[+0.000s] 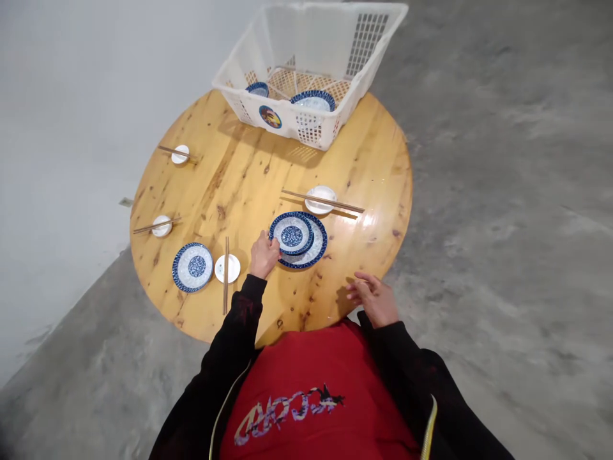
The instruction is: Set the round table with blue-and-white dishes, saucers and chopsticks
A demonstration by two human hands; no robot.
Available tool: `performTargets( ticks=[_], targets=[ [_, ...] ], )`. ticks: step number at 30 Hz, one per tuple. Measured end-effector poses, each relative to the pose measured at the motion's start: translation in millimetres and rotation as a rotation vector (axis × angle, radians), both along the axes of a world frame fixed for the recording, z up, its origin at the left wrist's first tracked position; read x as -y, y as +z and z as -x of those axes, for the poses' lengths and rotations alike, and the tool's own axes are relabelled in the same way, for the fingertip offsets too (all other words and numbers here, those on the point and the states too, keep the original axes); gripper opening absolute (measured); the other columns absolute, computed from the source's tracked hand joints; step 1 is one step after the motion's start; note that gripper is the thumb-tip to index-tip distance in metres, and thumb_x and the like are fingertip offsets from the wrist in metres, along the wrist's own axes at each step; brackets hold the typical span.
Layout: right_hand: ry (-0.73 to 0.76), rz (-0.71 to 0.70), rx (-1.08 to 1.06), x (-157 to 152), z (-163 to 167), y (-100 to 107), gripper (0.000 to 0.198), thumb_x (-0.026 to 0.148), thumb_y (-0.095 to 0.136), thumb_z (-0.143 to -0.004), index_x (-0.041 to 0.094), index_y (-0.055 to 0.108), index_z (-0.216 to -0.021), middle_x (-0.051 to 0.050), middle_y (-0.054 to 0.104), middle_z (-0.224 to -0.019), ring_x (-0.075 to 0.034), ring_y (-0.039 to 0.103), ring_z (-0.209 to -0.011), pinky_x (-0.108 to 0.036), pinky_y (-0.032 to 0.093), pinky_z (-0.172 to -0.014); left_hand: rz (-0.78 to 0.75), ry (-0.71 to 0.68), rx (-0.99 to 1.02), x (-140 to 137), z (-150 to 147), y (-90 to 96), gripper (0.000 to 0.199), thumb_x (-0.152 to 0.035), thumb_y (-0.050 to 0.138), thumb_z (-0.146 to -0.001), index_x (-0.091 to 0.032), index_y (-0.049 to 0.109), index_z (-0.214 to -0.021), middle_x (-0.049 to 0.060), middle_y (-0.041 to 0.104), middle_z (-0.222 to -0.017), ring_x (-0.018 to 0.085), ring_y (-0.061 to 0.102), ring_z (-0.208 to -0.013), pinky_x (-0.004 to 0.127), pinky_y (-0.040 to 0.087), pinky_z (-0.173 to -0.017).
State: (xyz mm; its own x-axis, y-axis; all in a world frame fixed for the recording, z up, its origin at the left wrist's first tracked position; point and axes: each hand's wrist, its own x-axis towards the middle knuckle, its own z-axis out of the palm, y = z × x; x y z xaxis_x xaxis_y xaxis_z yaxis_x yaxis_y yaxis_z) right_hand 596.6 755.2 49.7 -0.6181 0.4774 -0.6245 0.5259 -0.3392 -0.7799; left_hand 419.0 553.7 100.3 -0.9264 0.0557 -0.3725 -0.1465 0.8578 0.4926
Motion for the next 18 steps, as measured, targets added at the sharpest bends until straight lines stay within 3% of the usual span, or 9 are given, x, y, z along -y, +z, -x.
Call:
performTargets(
  ticks=[7, 18],
  targets=[
    [-0.020, 0.019, 0.013, -7.6, 0.3, 1.6, 0.061, 0.054, 0.083, -0.051, 0.017, 0.063, -0.095, -0.002, 0.071, -0.063, -0.015, 0.063, -0.048, -0.024, 0.047, -0.043, 0.100, -0.030, -0.012, -9.8, -3.7, -0.3, 0.038, -0.023, 0.041, -0.096, -0.014, 0.051, -0.131, 0.015, 0.074, -0.109, 0.029, 0.067, -0.111, 0.036, 0.046, -0.094],
    [-0.009, 0.007, 0.001, -8.3, -3.9, 1.4, 0.061, 0.054, 0.083, -0.052, 0.016, 0.063, -0.095, -0.002, 0.071, -0.064, -0.015, 0.063, -0.047, -0.023, 0.048, -0.043, 0.156, -0.018, 0.028, -11.3, -2.8, 1.3, 0.039, -0.027, 0.043, -0.097, -0.016, 0.051, -0.133, 0.016, 0.073, -0.113, 0.030, 0.066, -0.115, 0.037, 0.046, -0.094]
  ],
)
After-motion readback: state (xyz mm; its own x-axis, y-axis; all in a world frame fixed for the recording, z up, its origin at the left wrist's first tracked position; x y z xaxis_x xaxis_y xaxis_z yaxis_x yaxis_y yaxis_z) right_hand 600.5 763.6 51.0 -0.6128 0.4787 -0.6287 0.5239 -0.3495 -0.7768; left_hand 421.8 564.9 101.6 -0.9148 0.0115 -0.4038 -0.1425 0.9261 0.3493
